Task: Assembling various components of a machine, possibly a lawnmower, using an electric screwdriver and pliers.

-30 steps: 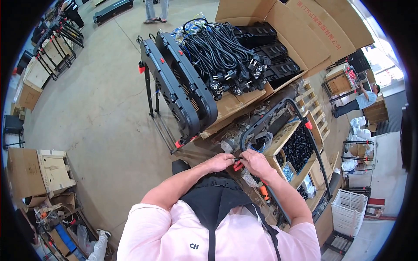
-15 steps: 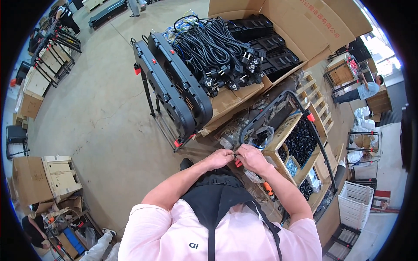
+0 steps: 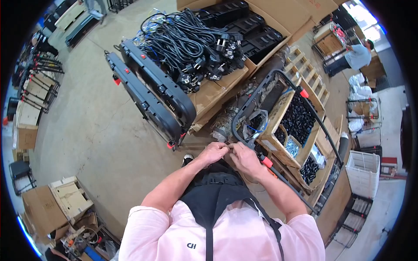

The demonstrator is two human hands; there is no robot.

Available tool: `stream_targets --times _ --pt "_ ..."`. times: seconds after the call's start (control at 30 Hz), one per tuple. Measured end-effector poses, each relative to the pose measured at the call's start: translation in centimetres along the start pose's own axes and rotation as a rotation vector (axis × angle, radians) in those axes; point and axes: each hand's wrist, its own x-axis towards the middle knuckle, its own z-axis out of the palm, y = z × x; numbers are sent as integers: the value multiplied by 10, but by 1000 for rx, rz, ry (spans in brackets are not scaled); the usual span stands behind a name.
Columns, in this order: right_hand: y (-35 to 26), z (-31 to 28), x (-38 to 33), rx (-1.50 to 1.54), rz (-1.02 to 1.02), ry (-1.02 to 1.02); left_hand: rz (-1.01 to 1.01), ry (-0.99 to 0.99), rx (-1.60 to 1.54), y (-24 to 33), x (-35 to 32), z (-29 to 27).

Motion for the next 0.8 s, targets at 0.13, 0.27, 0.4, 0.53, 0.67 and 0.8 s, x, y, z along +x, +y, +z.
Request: stream_targets --times 0.13,0.27,0.4,0.53,0.67,0.8 --pt "30 44 -46 145 517 -77 10 -23 18 5 -2 -3" --pt "89 112 -55 -55 703 74 -61 -58 103 16 -9 -7" --pt "242 164 -41 -151 737 77 -4 -226 123 41 14 3" --pt "156 145 48 43 1096 -158 -176 -240 -68 -7 -5 -16" --pt "196 159 15 253 1182 68 -121 -309 -8 4 13 1" --pt "117 162 -16 924 1312 142 -137 -289 -140 -22 10 -3"
